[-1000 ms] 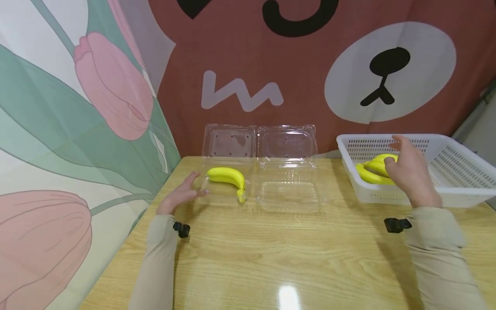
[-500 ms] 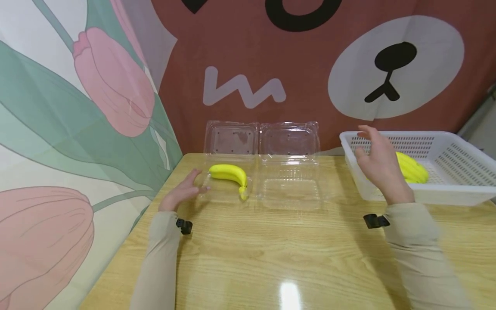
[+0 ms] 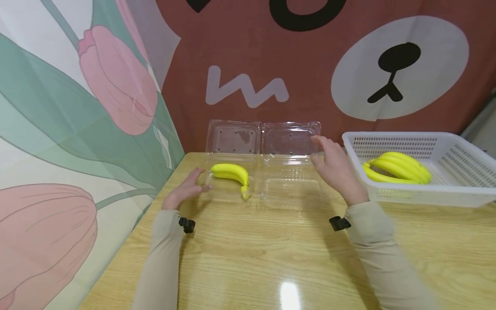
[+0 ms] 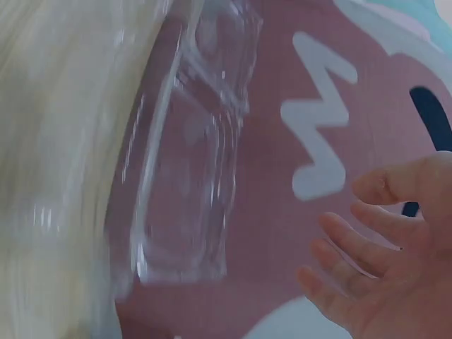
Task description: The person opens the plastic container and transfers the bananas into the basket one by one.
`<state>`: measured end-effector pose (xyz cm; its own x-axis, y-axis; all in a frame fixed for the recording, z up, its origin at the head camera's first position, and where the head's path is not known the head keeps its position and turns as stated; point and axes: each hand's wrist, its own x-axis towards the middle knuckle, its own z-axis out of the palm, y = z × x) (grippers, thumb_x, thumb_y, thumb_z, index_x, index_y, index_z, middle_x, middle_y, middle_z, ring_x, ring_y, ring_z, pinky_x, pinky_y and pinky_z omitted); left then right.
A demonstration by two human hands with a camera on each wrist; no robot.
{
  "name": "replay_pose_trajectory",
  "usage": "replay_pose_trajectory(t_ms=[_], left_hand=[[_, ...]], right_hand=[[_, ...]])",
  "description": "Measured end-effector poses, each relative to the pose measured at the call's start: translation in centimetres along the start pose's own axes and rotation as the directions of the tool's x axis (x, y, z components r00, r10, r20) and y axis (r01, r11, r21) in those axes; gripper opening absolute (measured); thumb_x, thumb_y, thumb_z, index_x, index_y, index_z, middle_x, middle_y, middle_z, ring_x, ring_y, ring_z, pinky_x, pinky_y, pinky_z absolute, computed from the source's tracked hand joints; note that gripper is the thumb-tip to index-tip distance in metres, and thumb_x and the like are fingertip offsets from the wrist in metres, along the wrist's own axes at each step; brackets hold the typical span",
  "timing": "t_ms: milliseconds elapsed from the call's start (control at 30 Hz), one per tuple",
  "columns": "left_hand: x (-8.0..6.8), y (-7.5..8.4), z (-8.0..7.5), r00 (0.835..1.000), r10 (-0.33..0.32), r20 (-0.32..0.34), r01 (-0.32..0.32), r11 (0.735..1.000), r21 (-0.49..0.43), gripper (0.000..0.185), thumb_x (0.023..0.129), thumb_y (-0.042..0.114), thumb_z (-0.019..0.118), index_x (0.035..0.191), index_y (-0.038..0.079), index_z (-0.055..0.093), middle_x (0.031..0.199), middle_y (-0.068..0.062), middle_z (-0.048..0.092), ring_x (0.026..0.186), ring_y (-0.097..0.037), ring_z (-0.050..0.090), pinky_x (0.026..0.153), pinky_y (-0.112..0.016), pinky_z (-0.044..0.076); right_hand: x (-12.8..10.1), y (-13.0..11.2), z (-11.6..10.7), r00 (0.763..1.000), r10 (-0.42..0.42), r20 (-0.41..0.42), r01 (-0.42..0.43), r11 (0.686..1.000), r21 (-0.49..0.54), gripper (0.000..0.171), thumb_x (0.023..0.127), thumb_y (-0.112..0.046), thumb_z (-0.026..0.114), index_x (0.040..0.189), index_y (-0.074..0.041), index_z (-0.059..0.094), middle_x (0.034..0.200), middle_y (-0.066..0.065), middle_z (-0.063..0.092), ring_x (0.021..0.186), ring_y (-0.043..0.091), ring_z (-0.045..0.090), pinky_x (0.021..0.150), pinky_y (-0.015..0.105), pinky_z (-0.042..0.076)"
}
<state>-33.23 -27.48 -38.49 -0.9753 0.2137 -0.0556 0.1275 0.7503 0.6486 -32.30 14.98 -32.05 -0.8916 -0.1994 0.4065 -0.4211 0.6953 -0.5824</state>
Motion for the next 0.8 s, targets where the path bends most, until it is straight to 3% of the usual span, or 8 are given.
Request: replay_pose_trajectory(t_ms=[400,533,800], left_hand=[[-0.1,0.1,0.2,1.0,0.012,-0.003,-0.012,0.999,-0.043,0.075,0.097,0.021,0.057,0.152,-0.007,0.015,0.159,-0.03,-0.004,0.146,-0.043,-0.003,0.117,-0.055,0.004],[-0.1,0.1,0.2,1.0,0.011,-0.008,-0.011,1.0,-0.026,0.075,0.097,0.021,0.057,0.152,-0.007,0.015,0.159,-0.03,-0.003,0.146,-0.043,-0.002,0.118,-0.055,0.005],[-0.3,0.0,0.1,1.0,0.01,-0.018,-0.01,1.0,0.0,0.077,0.096,0.025,0.058,0.152,-0.007,0.016,0.159,-0.03,-0.001,0.147,-0.042,0.0,0.118,-0.055,0.005]], right_hand=[[1.7,-3.1,6.1,0.995,-0.027,0.099,0.02,0.997,0.071,0.051,0.097,-0.013,0.053,0.147,-0.009,0.041,0.144,0.014,0.047,0.135,0.035,0.037,0.111,0.053,0.03],[1.9,-3.8,7.3,0.993,-0.031,0.118,0.021,0.997,0.078,0.052,0.098,-0.013,0.054,0.147,-0.009,0.04,0.144,0.014,0.047,0.133,0.034,0.039,0.109,0.053,0.034],[2.0,-5.0,8.7,0.992,-0.036,0.123,0.027,0.996,0.079,0.052,0.097,-0.013,0.057,0.147,-0.01,0.042,0.144,0.013,0.048,0.134,0.033,0.039,0.111,0.052,0.032]])
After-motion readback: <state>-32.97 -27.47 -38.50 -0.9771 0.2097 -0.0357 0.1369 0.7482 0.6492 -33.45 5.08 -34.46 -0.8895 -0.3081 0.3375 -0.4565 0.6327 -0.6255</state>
